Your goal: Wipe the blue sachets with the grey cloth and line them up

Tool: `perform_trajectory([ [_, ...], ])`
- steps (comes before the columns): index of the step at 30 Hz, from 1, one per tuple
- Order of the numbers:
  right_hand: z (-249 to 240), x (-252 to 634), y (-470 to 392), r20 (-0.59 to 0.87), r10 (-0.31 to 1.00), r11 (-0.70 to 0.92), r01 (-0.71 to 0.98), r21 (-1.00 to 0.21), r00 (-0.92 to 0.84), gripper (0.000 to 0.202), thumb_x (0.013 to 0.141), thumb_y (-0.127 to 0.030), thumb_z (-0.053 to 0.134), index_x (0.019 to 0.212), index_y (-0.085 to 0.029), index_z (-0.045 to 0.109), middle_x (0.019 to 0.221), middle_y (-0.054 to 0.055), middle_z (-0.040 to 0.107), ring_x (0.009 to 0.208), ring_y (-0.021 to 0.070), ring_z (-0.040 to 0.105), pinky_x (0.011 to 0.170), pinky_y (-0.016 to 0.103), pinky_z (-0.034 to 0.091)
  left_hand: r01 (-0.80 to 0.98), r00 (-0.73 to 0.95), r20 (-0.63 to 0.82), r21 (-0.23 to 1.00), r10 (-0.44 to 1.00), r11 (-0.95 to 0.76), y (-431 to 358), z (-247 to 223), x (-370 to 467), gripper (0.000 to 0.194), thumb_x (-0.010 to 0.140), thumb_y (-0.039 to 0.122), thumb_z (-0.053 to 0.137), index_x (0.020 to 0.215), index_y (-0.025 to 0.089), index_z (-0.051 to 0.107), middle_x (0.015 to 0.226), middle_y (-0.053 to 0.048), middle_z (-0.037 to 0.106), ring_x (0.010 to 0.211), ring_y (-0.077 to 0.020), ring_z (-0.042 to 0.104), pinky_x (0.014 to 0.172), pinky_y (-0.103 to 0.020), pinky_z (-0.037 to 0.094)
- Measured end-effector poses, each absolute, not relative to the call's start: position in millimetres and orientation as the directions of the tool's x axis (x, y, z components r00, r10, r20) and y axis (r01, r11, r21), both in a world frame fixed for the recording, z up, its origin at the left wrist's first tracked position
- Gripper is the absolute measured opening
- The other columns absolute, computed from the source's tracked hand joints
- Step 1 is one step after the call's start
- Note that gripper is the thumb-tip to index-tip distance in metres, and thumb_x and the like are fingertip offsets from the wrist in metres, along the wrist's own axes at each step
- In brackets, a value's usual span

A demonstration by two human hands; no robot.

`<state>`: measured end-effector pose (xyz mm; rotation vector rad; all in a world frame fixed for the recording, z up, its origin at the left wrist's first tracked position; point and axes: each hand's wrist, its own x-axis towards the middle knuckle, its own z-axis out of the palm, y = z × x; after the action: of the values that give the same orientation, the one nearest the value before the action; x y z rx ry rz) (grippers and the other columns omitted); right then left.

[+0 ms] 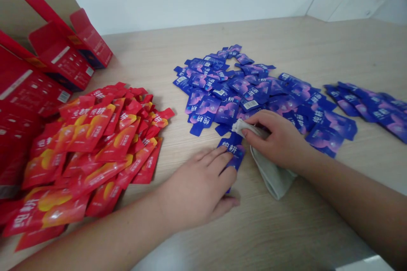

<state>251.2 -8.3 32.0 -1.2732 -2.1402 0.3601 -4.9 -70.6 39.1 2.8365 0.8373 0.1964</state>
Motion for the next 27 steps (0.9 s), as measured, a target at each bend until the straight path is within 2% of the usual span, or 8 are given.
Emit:
perform_trajectory([
  [4,35,250,-14,0.403,0.873,0.470,0.691,-0.549,-0.274,0.007,0.098,-0.030,0.069,0.103,-0.025,0.071,0.096,0.006,0.074,0.085,0.0242,0.069,0.075,0.038,0.055,0.550,0.818,0.204,-0.005,0.538,-0.835,-76,38,-9,0.027,0.107,0.024,0.054,0.126,0.009,0.067,0.132,-0.026,0.074,0.113,-0.0372,0.078,0.092,-0.049,0.067],
  [6,36,251,-16,0.418,0.887,0.432,0.680,-0.593,-0.199,0.009,0.098,-0.033,0.070,0.103,-0.025,0.071,0.093,0.005,0.073,0.080,0.0234,0.068,0.071,0.037,0.054,0.563,0.802,0.268,-0.041,0.534,-0.826,-76,37,-14,0.035,0.107,0.014,0.046,0.139,0.008,0.060,0.144,-0.027,0.068,0.106,-0.0329,0.080,0.079,-0.044,0.069],
  [10,35,252,-18,0.414,0.908,0.368,0.603,-0.708,-0.068,0.012,0.100,-0.038,0.069,0.101,-0.026,0.070,0.087,0.003,0.071,0.071,0.0216,0.067,0.062,0.035,0.053,0.575,0.782,0.265,0.043,0.564,-0.817,-71,38,-18,0.044,0.106,0.012,0.046,0.149,0.015,0.055,0.165,-0.017,0.052,0.118,-0.0299,0.076,0.086,-0.042,0.068],
  [15,33,253,-18,0.388,0.918,0.364,0.570,-0.736,-0.084,0.014,0.100,-0.041,0.069,0.101,-0.027,0.068,0.085,0.003,0.071,0.070,0.0217,0.066,0.060,0.035,0.053,0.640,0.742,0.087,0.204,0.665,-0.741,-65,41,-11,0.029,0.109,0.035,0.051,0.119,0.016,0.072,0.121,-0.013,0.078,0.108,-0.0334,0.075,0.096,-0.052,0.063],
  [18,36,253,-20,0.381,0.920,0.364,0.555,-0.748,-0.089,0.013,0.100,-0.040,0.069,0.103,-0.027,0.068,0.089,0.003,0.072,0.074,0.0225,0.068,0.063,0.036,0.055,0.650,0.690,0.109,0.342,0.716,-0.679,-63,37,-12,0.074,0.098,0.067,0.066,0.146,0.011,0.058,0.140,-0.023,0.069,0.130,-0.0433,0.067,0.107,-0.061,0.056],
  [21,44,252,-28,0.362,0.921,0.378,0.546,-0.748,-0.141,0.012,0.100,-0.036,0.068,0.107,-0.027,0.068,0.094,0.004,0.074,0.078,0.0233,0.070,0.067,0.037,0.057,0.606,0.717,0.076,0.425,0.693,-0.673,-60,30,-15,0.134,0.080,0.083,0.079,0.171,0.008,0.016,0.173,-0.031,0.032,0.162,-0.0475,0.031,0.128,-0.066,0.033],
  [24,53,244,-43,0.342,0.845,0.520,0.480,-0.706,-0.411,0.014,0.097,-0.029,0.069,0.111,-0.026,0.068,0.103,0.006,0.075,0.090,0.0248,0.071,0.078,0.039,0.059,0.604,0.739,0.018,0.425,0.674,-0.674,-59,23,-16,0.145,0.075,0.080,0.085,0.173,0.012,0.002,0.177,-0.030,0.023,0.165,-0.0441,0.024,0.133,-0.066,0.020],
  [27,56,231,-58,0.227,0.673,0.644,0.407,-0.648,-0.704,0.011,0.095,-0.021,0.071,0.106,-0.023,0.071,0.107,0.006,0.074,0.099,0.0237,0.070,0.086,0.037,0.058,0.620,0.718,0.020,0.436,0.696,-0.652,-61,22,-14,0.151,0.072,0.075,0.091,0.172,0.013,-0.004,0.175,-0.030,0.029,0.164,-0.0414,0.029,0.133,-0.064,0.022],
])
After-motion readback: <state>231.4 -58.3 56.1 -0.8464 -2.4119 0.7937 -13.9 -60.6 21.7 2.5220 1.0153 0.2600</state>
